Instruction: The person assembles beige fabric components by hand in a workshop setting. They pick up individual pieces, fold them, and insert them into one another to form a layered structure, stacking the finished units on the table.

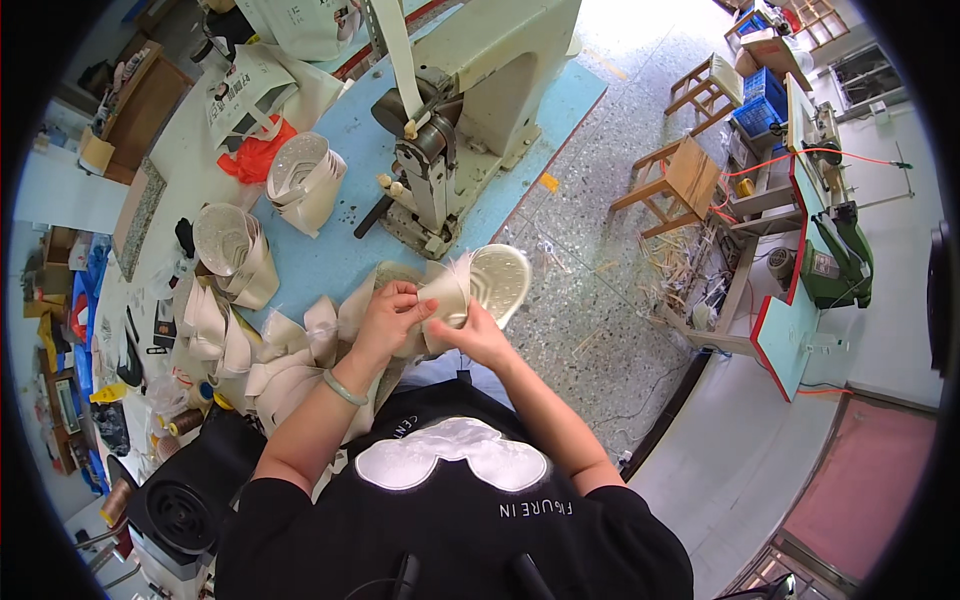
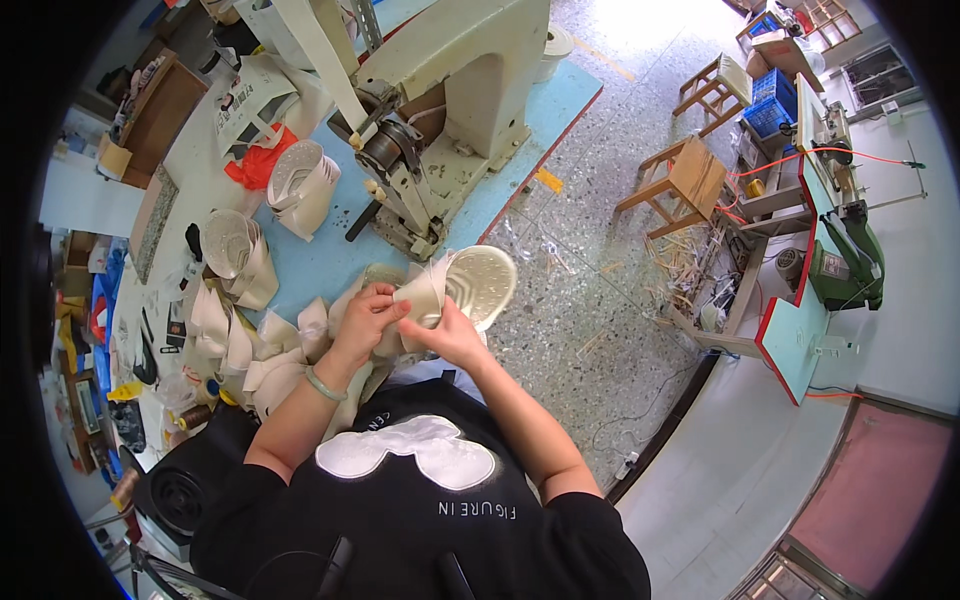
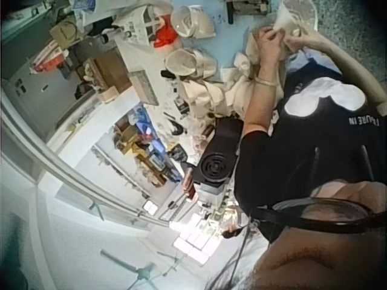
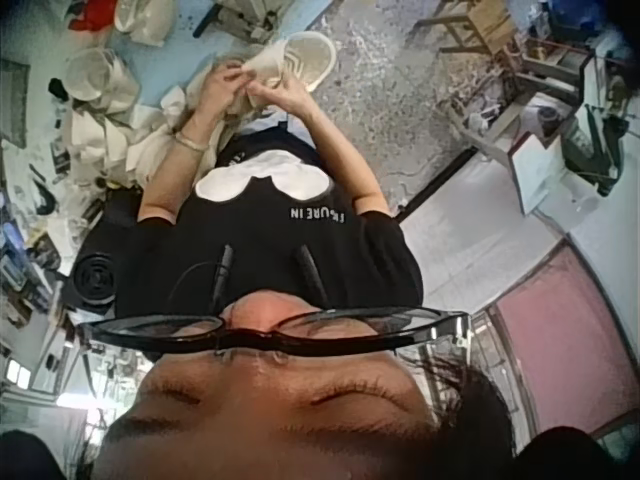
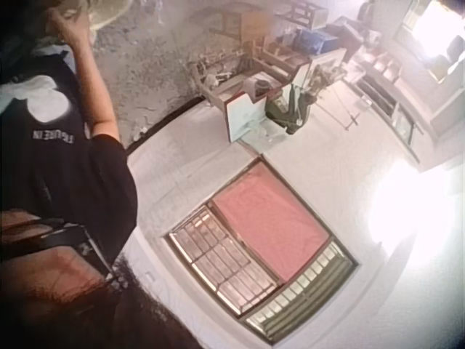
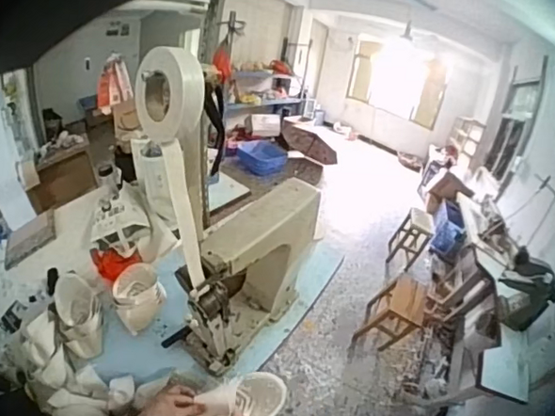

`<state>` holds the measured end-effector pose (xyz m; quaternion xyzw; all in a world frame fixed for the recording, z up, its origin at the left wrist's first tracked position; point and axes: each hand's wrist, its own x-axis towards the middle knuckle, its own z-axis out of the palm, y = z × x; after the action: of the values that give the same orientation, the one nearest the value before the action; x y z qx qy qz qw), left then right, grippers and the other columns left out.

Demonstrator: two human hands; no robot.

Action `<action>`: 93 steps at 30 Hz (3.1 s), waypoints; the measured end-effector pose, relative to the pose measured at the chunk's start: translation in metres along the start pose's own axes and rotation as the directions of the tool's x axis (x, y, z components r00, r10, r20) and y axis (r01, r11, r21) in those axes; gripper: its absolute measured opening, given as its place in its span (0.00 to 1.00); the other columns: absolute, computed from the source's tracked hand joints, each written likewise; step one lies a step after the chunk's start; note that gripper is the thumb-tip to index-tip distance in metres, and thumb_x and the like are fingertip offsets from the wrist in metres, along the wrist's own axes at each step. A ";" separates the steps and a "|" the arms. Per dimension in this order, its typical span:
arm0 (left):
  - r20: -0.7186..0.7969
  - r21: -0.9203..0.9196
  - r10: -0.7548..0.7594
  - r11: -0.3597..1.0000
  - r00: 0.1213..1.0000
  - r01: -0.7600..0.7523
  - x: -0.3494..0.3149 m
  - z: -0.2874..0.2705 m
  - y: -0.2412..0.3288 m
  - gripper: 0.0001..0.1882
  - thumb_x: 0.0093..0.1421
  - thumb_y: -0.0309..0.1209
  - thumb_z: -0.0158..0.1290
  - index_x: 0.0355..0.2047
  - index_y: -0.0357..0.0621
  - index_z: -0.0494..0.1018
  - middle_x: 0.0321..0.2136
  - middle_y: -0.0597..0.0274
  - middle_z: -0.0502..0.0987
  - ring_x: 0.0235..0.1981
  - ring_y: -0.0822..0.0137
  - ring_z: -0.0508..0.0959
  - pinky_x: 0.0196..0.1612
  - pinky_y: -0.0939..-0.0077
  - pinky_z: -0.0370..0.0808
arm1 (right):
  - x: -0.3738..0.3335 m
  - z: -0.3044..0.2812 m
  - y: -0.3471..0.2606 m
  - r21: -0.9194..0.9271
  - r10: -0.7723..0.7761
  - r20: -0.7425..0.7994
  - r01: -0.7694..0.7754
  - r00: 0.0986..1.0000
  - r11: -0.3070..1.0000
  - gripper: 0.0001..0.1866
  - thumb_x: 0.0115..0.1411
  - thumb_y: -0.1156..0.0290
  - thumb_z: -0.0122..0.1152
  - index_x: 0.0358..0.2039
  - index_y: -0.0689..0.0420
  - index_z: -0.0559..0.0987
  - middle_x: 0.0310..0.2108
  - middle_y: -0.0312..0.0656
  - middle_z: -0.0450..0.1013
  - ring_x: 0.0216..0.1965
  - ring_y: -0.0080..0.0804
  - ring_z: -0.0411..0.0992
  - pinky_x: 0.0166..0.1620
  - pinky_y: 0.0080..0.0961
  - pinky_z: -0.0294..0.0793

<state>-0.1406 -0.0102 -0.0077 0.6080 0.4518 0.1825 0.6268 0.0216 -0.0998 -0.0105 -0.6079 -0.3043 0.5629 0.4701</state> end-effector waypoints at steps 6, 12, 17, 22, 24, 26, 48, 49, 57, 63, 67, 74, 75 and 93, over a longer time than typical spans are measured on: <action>0.007 0.659 0.342 0.705 0.940 -0.262 -0.018 -0.029 0.008 0.16 0.55 0.42 0.60 0.34 0.41 0.79 0.44 0.56 0.72 0.52 0.54 0.66 0.55 0.63 0.62 | 0.007 0.004 0.002 0.000 -0.015 -0.142 0.016 0.990 1.000 0.25 0.42 0.62 0.77 0.39 0.60 0.78 0.35 0.42 0.79 0.37 0.29 0.77 0.43 0.26 0.75; 0.165 0.488 0.101 0.856 0.981 -0.170 -0.006 -0.032 -0.005 0.15 0.57 0.42 0.58 0.33 0.41 0.77 0.46 0.58 0.70 0.53 0.59 0.64 0.56 0.67 0.61 | -0.014 0.003 -0.011 -0.025 -0.205 -0.319 0.208 0.925 0.978 0.22 0.46 0.64 0.74 0.40 0.60 0.78 0.36 0.40 0.78 0.37 0.27 0.76 0.42 0.26 0.74; 0.175 -0.065 0.086 0.995 0.981 -0.076 -0.009 -0.014 0.012 0.15 0.59 0.41 0.57 0.32 0.40 0.77 0.47 0.62 0.66 0.48 0.69 0.64 0.52 0.75 0.63 | 0.015 -0.032 -0.006 0.438 0.051 -0.564 0.246 0.824 0.864 0.19 0.50 0.66 0.72 0.40 0.61 0.78 0.35 0.38 0.77 0.35 0.25 0.75 0.39 0.24 0.74; 0.154 -0.286 -0.013 0.957 0.988 0.058 -0.016 -0.015 0.011 0.14 0.59 0.39 0.58 0.32 0.38 0.77 0.49 0.64 0.64 0.45 0.72 0.66 0.48 0.77 0.66 | 0.021 -0.047 0.015 0.117 0.088 -0.249 -0.061 0.964 0.991 0.22 0.55 0.60 0.66 0.45 0.62 0.74 0.39 0.40 0.75 0.39 0.27 0.73 0.42 0.26 0.74; 0.108 -0.272 -0.055 0.959 0.993 0.083 -0.015 -0.011 0.013 0.15 0.58 0.39 0.59 0.33 0.38 0.77 0.49 0.63 0.65 0.42 0.72 0.68 0.46 0.78 0.67 | 0.019 -0.027 0.027 0.055 0.109 -0.043 -0.107 0.993 0.993 0.28 0.54 0.57 0.67 0.48 0.63 0.71 0.42 0.42 0.73 0.44 0.28 0.71 0.48 0.28 0.71; 0.039 -0.228 -0.143 0.962 0.989 0.148 -0.017 -0.004 0.018 0.15 0.58 0.40 0.59 0.34 0.38 0.77 0.47 0.61 0.67 0.39 0.72 0.71 0.44 0.79 0.69 | 0.009 -0.005 0.017 0.073 0.070 0.141 -0.081 0.988 0.994 0.34 0.52 0.54 0.68 0.52 0.63 0.69 0.46 0.45 0.72 0.49 0.30 0.69 0.54 0.30 0.66; 0.001 0.215 0.162 0.964 0.987 -0.158 -0.061 -0.059 -0.019 0.15 0.52 0.40 0.63 0.28 0.41 0.76 0.40 0.51 0.75 0.41 0.59 0.73 0.43 0.66 0.71 | -0.020 -0.032 -0.069 0.010 0.013 0.206 -0.016 0.978 1.000 0.32 0.49 0.59 0.72 0.50 0.63 0.72 0.42 0.41 0.74 0.42 0.27 0.73 0.46 0.26 0.72; 0.011 0.295 0.220 0.932 0.975 -0.213 -0.063 -0.060 -0.022 0.15 0.51 0.41 0.63 0.27 0.41 0.75 0.39 0.50 0.75 0.41 0.57 0.73 0.43 0.65 0.71 | -0.022 -0.026 -0.087 -0.044 -0.019 0.262 0.032 0.965 0.999 0.33 0.48 0.59 0.72 0.50 0.63 0.71 0.42 0.41 0.74 0.42 0.28 0.73 0.46 0.26 0.72; -0.030 0.364 0.276 0.898 0.961 -0.247 -0.057 -0.060 -0.041 0.18 0.53 0.43 0.60 0.30 0.39 0.74 0.32 0.51 0.75 0.40 0.51 0.73 0.43 0.61 0.70 | 0.075 0.122 -0.224 -0.230 -0.239 0.558 0.424 0.795 0.876 0.34 0.44 0.57 0.75 0.45 0.67 0.74 0.36 0.41 0.76 0.36 0.25 0.73 0.39 0.26 0.74; -0.172 -0.373 0.022 0.924 0.985 -0.086 -0.074 -0.072 -0.038 0.17 0.60 0.38 0.57 0.42 0.37 0.74 0.35 0.64 0.76 0.35 0.74 0.74 0.39 0.78 0.72 | 0.225 0.243 -0.221 -0.672 -0.513 0.562 0.720 0.649 0.174 0.38 0.44 0.52 0.71 0.49 0.65 0.69 0.48 0.52 0.71 0.54 0.45 0.66 0.58 0.41 0.58; -0.244 -0.697 -0.107 0.710 0.964 -0.097 -0.082 -0.090 -0.017 0.15 0.62 0.36 0.55 0.43 0.36 0.74 0.34 0.67 0.77 0.35 0.78 0.74 0.40 0.82 0.71 | 0.330 0.242 -0.140 -0.827 -0.543 0.513 0.551 0.664 -0.108 0.38 0.46 0.51 0.69 0.52 0.60 0.68 0.51 0.47 0.69 0.59 0.40 0.62 0.63 0.59 0.42; -0.395 -0.748 -0.181 0.632 0.901 -0.201 -0.081 -0.103 -0.020 0.15 0.62 0.36 0.54 0.42 0.35 0.75 0.34 0.67 0.78 0.35 0.78 0.74 0.43 0.82 0.70 | 0.318 0.238 -0.118 -0.854 0.107 0.497 0.507 0.861 -0.119 0.42 0.52 0.38 0.56 0.57 0.58 0.65 0.59 0.47 0.63 0.64 0.40 0.55 0.63 0.67 0.32; -0.389 -0.748 -0.197 0.638 0.900 -0.183 -0.079 -0.102 -0.019 0.15 0.62 0.36 0.54 0.42 0.35 0.75 0.34 0.67 0.78 0.35 0.78 0.74 0.43 0.81 0.70 | 0.306 0.235 -0.124 -0.851 0.223 0.474 0.508 0.852 -0.130 0.43 0.52 0.37 0.55 0.57 0.59 0.64 0.61 0.48 0.61 0.65 0.41 0.54 0.63 0.67 0.32; -0.269 -0.287 -0.264 0.940 0.926 0.184 -0.041 -0.096 0.016 0.19 0.59 0.43 0.58 0.30 0.35 0.79 0.25 0.69 0.77 0.25 0.81 0.72 0.30 0.84 0.68 | 0.040 0.064 -0.123 -0.705 -0.157 0.339 0.361 0.928 0.610 0.07 0.52 0.70 0.64 0.28 0.60 0.81 0.24 0.43 0.76 0.28 0.36 0.76 0.33 0.27 0.73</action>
<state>-0.2325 0.0189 0.0358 0.4304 0.5822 0.2573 0.6400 -0.0141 -0.0032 0.0910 -0.6231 -0.6513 0.3792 0.2091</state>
